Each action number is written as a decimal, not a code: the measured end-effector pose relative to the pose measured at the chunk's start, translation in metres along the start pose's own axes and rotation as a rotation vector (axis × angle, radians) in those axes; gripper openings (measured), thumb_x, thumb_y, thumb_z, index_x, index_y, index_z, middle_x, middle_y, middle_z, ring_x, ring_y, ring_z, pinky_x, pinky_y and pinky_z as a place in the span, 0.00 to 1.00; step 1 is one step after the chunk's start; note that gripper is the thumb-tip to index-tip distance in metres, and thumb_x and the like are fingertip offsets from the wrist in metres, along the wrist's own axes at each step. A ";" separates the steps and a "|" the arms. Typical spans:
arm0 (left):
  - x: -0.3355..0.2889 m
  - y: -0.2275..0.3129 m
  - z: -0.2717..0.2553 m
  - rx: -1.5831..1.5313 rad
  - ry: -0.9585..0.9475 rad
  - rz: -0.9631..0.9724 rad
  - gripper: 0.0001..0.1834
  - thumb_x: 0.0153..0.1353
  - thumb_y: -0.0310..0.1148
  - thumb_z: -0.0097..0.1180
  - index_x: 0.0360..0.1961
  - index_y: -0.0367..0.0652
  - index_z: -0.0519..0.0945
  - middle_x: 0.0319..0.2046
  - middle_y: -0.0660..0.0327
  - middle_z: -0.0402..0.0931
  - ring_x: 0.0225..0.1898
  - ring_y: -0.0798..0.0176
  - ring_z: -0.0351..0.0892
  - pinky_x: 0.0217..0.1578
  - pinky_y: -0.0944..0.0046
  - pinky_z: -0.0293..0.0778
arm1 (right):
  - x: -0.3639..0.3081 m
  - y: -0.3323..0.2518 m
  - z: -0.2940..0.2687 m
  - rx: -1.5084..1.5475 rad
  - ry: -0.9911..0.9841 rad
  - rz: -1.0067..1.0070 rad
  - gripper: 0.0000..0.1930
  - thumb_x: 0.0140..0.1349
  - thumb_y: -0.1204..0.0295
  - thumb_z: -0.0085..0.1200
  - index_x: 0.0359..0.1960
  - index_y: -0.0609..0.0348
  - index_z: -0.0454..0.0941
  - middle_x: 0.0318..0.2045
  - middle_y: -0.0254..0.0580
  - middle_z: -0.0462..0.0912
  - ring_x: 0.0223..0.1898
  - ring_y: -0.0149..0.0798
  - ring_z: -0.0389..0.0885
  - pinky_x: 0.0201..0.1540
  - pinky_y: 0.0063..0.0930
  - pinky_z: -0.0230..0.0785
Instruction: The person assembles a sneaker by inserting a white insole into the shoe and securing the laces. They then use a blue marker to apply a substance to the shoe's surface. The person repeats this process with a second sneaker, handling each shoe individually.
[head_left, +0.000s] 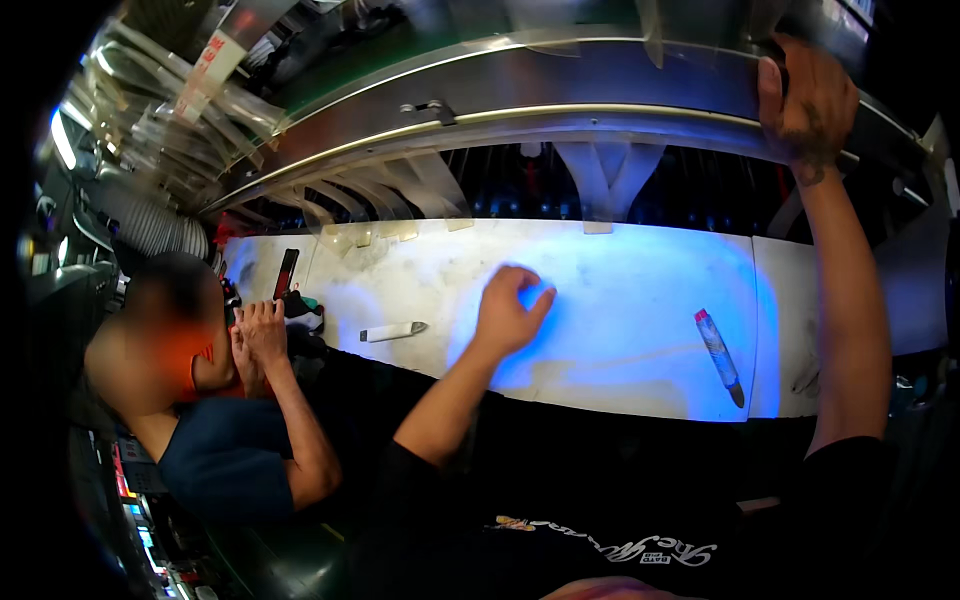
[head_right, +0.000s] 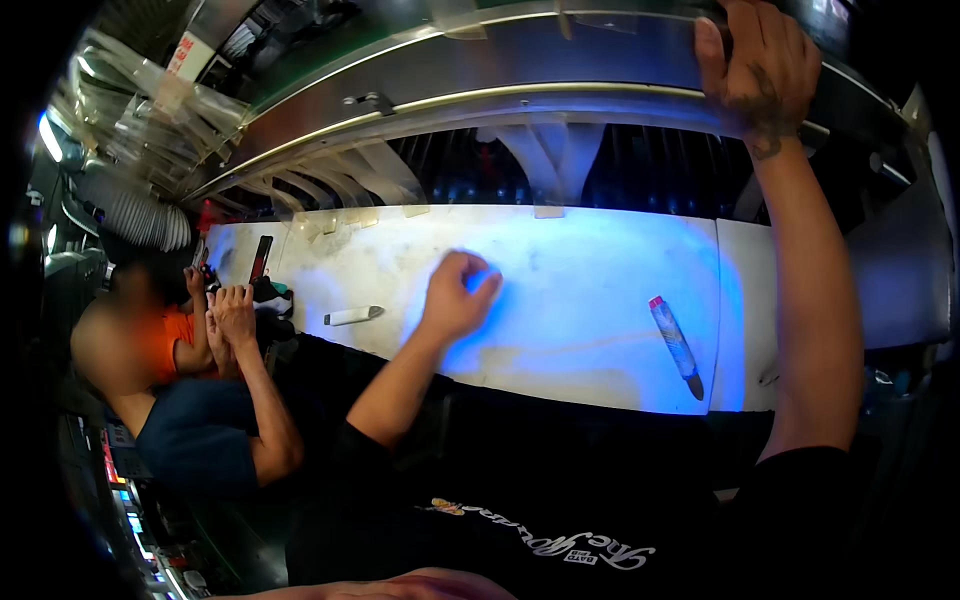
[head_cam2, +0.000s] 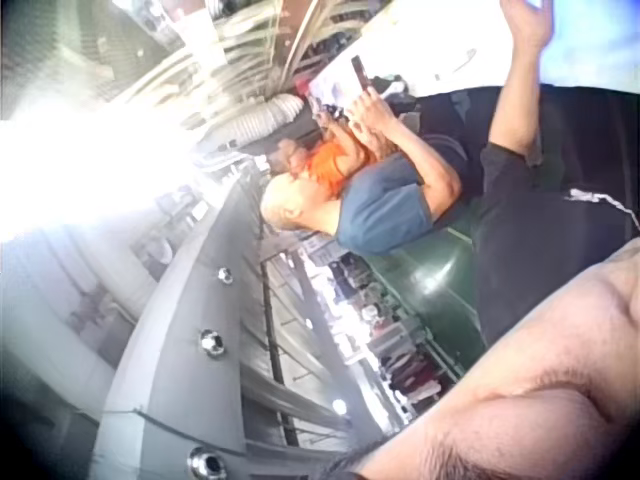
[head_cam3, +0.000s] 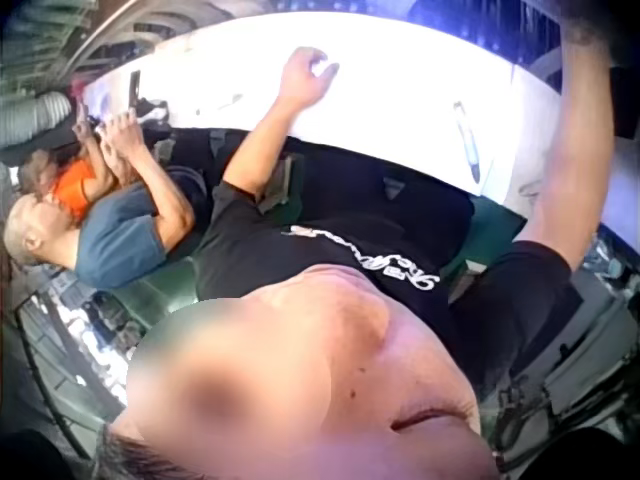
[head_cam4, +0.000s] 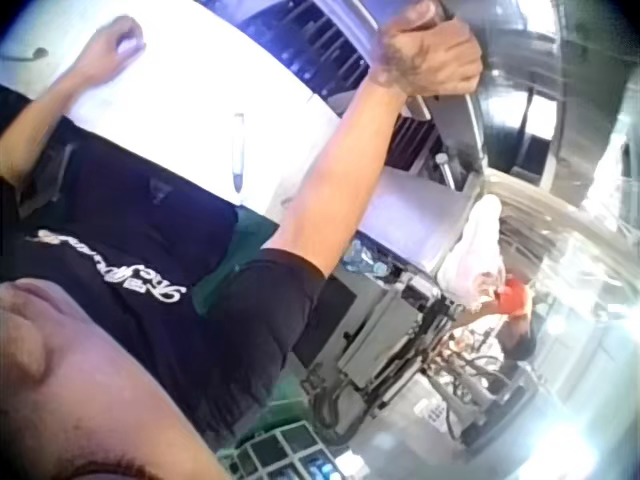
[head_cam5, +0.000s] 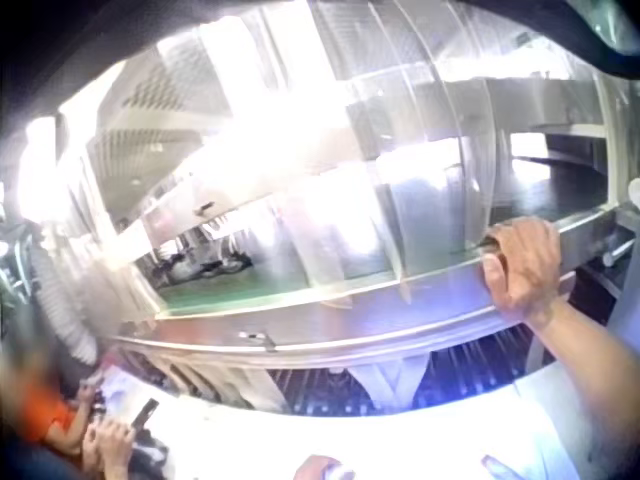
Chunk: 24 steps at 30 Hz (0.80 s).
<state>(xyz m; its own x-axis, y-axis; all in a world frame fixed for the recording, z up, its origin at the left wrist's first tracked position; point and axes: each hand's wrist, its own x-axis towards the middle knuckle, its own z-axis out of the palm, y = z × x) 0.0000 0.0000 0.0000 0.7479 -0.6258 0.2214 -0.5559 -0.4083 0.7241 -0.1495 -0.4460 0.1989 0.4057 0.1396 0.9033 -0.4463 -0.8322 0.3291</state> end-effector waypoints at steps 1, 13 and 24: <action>-0.006 0.002 0.006 -0.016 -0.031 -0.016 0.15 0.61 0.38 0.76 0.40 0.41 0.83 0.40 0.49 0.82 0.46 0.44 0.83 0.50 0.50 0.80 | 0.003 -0.003 -0.007 -0.005 -0.001 -0.028 0.25 0.78 0.46 0.50 0.54 0.52 0.89 0.47 0.46 0.91 0.47 0.53 0.90 0.53 0.49 0.80; 0.237 -0.109 0.061 0.389 0.321 0.123 0.36 0.57 0.43 0.78 0.63 0.35 0.83 0.54 0.45 0.88 0.57 0.39 0.86 0.61 0.47 0.80 | 0.012 -0.023 -0.002 -0.043 0.136 0.093 0.27 0.75 0.43 0.49 0.49 0.51 0.90 0.45 0.39 0.90 0.48 0.44 0.88 0.57 0.42 0.73; -0.055 0.035 -0.040 -0.264 0.208 0.108 0.30 0.59 0.23 0.78 0.61 0.41 0.78 0.70 0.46 0.77 0.63 0.54 0.82 0.59 0.59 0.81 | 0.015 -0.024 -0.022 0.061 0.142 0.132 0.23 0.69 0.50 0.54 0.42 0.62 0.82 0.39 0.52 0.83 0.46 0.56 0.82 0.57 0.53 0.69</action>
<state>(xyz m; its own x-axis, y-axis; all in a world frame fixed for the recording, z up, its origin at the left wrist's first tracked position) -0.0462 0.0470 0.0393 0.7633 -0.4956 0.4144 -0.5429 -0.1444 0.8273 -0.1496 -0.4120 0.2105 0.2280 0.0979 0.9687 -0.4370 -0.8788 0.1916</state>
